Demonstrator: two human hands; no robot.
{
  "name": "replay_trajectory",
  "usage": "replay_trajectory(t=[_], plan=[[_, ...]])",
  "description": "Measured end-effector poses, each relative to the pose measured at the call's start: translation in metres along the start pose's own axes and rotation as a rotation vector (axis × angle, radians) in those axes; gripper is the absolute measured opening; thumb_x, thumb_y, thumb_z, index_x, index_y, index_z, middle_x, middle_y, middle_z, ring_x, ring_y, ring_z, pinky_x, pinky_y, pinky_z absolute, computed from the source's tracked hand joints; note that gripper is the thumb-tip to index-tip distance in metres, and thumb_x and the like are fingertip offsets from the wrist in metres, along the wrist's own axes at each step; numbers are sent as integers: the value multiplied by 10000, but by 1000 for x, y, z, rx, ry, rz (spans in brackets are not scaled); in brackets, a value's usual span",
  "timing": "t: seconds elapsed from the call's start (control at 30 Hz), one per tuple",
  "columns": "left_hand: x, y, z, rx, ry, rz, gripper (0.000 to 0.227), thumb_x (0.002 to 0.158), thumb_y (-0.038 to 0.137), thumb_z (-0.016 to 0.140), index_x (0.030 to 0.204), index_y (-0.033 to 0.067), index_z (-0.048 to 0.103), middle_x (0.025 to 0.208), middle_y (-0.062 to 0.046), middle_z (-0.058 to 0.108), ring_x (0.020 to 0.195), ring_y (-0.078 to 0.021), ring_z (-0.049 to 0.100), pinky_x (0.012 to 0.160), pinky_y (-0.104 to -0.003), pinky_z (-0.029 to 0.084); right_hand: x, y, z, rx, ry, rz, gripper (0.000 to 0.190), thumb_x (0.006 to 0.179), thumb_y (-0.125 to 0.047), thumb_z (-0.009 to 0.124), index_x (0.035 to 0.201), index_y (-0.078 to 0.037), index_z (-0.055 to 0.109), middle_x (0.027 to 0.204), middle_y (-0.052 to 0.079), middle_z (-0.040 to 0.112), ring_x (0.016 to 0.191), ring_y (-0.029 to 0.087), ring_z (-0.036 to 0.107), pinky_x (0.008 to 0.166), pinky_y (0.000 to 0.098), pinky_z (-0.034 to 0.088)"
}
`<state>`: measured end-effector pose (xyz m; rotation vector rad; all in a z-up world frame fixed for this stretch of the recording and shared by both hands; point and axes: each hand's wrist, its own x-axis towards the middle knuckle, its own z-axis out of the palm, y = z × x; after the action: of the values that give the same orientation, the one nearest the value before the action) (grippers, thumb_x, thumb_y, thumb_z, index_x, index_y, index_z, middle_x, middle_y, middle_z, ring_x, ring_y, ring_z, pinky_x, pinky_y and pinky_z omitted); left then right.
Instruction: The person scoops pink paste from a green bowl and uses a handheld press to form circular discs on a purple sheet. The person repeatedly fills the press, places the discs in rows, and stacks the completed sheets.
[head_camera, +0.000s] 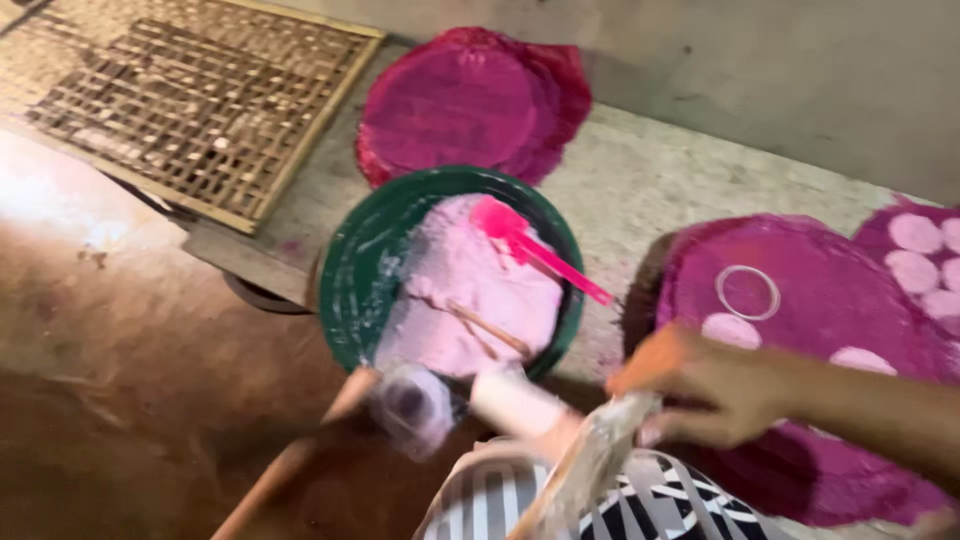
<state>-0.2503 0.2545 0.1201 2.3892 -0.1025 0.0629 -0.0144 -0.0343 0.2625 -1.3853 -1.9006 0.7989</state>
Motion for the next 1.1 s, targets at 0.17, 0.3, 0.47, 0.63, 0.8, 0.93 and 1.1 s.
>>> replay_trajectory(t=[0.17, 0.3, 0.47, 0.63, 0.8, 0.93, 1.1], plan=[[-21, -74, -18, 53, 284, -239, 333, 863, 218, 680, 1174, 100, 685, 961, -141, 745, 828, -293, 729, 694, -394, 573, 83, 22, -57, -1222, -112, -111, 159, 970, -226, 726, 1117, -213, 666, 894, 20, 675, 813, 172, 661, 664, 354, 536], [-9, -123, -23, 56, 490, -365, 397, 852, 235, 714, 1217, 90, 659, 999, -140, 735, 836, -284, 725, 694, -388, 578, 150, 52, -48, -1561, 405, -151, 357, 871, -360, 695, 1177, -189, 621, 1138, 70, 705, 1111, 238, 608, 883, 421, 541], [0, -162, -29, 65, 635, -443, 486, 837, 257, 756, 1270, 77, 628, 1047, -140, 723, 847, -274, 719, 693, -380, 585, 175, 121, 36, -772, -23, 681, 591, 916, -613, 608, 1028, -32, 607, 935, 188, 705, 885, 389, 711, 759, 508, 562], [21, -169, -48, 26, 698, -460, 581, 822, 279, 798, 1323, 64, 596, 1096, -139, 711, 857, -263, 713, 692, -373, 592, 163, 171, 53, -635, -174, 718, 203, 888, -263, 602, 1021, -113, 634, 872, 168, 715, 839, 384, 705, 702, 514, 543], [24, -149, -97, 342, 975, -175, 680, 807, 300, 840, 1376, 52, 564, 1144, -138, 698, 867, -253, 707, 691, -365, 599, 147, 97, -26, -452, -233, 999, 264, 987, -343, 563, 1191, -255, 706, 785, 142, 724, 750, 325, 712, 690, 467, 541], [29, -120, -100, 264, 804, -166, 823, 808, 359, 879, 1475, 33, 523, 1125, -119, 686, 852, -236, 711, 676, -360, 610, 170, 31, -38, -482, -244, 1108, 404, 1015, -321, 549, 1389, -372, 696, 714, 203, 723, 603, 329, 700, 650, 406, 547], [46, -96, -83, 151, 496, -85, 717, 791, 324, 828, 1432, 136, 566, 1320, -142, 675, 1022, -330, 687, 821, -417, 559, 217, 37, 32, -1258, -266, 475, 443, 956, -214, 531, 1393, -168, 591, 833, 59, 656, 655, 225, 661, 519, 372, 540]])
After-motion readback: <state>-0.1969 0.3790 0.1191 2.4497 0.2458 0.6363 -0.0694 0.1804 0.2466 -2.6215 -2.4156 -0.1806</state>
